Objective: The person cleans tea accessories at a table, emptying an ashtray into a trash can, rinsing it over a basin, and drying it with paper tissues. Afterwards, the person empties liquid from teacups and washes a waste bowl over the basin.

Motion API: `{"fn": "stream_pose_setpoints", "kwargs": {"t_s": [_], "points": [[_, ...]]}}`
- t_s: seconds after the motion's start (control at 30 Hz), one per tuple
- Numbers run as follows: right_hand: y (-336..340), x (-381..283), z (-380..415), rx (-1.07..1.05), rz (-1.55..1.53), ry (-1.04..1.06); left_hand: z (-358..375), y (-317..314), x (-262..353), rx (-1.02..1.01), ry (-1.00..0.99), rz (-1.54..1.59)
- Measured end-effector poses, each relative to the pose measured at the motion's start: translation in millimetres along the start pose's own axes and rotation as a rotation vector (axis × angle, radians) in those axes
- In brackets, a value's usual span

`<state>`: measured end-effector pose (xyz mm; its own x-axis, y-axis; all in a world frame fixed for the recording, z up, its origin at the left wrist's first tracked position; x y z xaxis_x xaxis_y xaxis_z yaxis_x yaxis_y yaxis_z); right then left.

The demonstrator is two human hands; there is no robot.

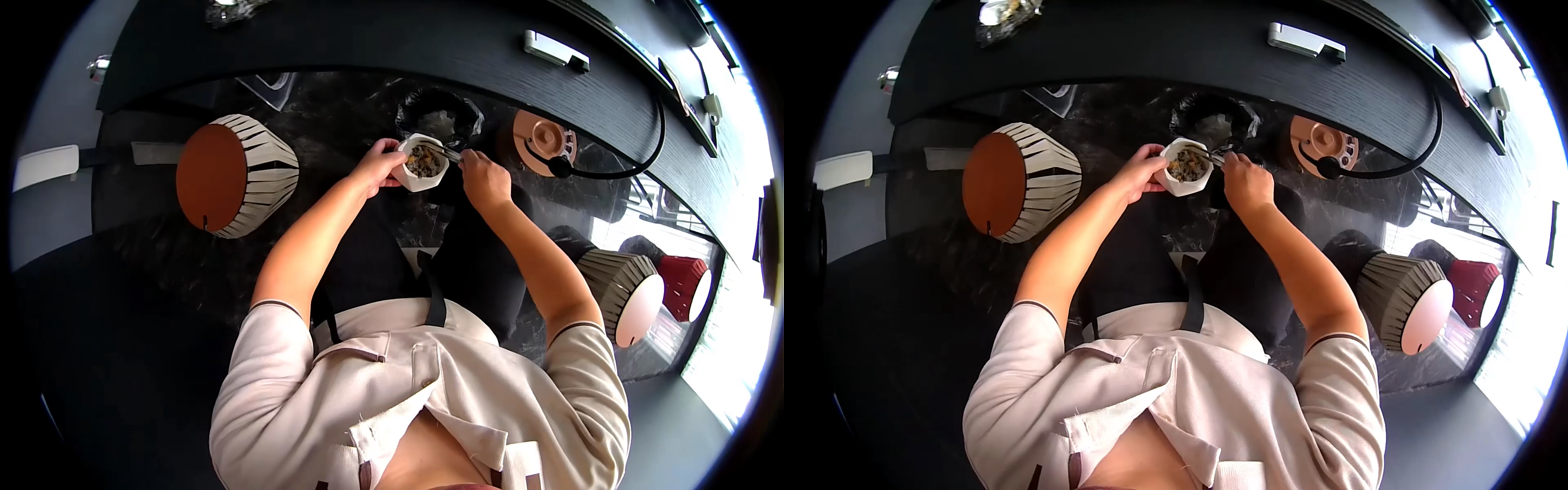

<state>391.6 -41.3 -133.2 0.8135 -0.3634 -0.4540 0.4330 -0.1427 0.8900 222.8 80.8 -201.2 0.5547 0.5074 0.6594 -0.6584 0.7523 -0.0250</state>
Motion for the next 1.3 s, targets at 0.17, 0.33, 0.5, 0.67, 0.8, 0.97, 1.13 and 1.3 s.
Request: {"fn": "stream_pose_setpoints", "kwargs": {"t_s": [0.17,0.33,0.5,0.67,0.8,0.97,1.13,1.3], "points": [[-29.4,19.0,-29.3,-0.004,-0.038,-0.050,-45.8,-4.7,4.1,0.003,0.011,-0.038],[-57.1,39.6,-57.8,-0.012,-0.050,-0.074,-84.5,0.8,0.3,-0.003,0.030,-0.016],[-95.4,60.6,-79.9,0.005,0.186,-0.014,-140.4,7.7,-26.9,0.096,0.171,-0.082],[-81.4,49.4,-89.0,0.443,0.357,0.212,-125.6,-1.8,15.2,0.162,0.179,-0.116],[-85.2,84.2,-85.5,0.306,0.286,0.078,-152.1,3.6,3.6,0.149,0.174,-0.115],[-85.3,96.9,-80.8,0.315,0.272,0.054,-166.5,7.2,-6.8,0.137,0.162,-0.118],[-82.5,100.9,-75.5,0.319,0.260,0.052,-171.0,5.8,-13.4,0.135,0.153,-0.130],[-76.9,102.8,-73.7,0.315,0.263,0.047,-178.5,-3.8,-7.0,0.144,0.147,-0.156]]}}
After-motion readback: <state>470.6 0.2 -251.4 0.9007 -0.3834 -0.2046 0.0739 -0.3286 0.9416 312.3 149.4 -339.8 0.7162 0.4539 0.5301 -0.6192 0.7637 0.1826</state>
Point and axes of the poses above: each hand's wrist, its own z-axis away from the middle knuckle, its own y-axis out of the back of the hand, x = y × z, the point moved 7 cm from there along -z, towards the middle knuckle, and after that the axes turned 8 degrees about -z, right-handed, at the moved point
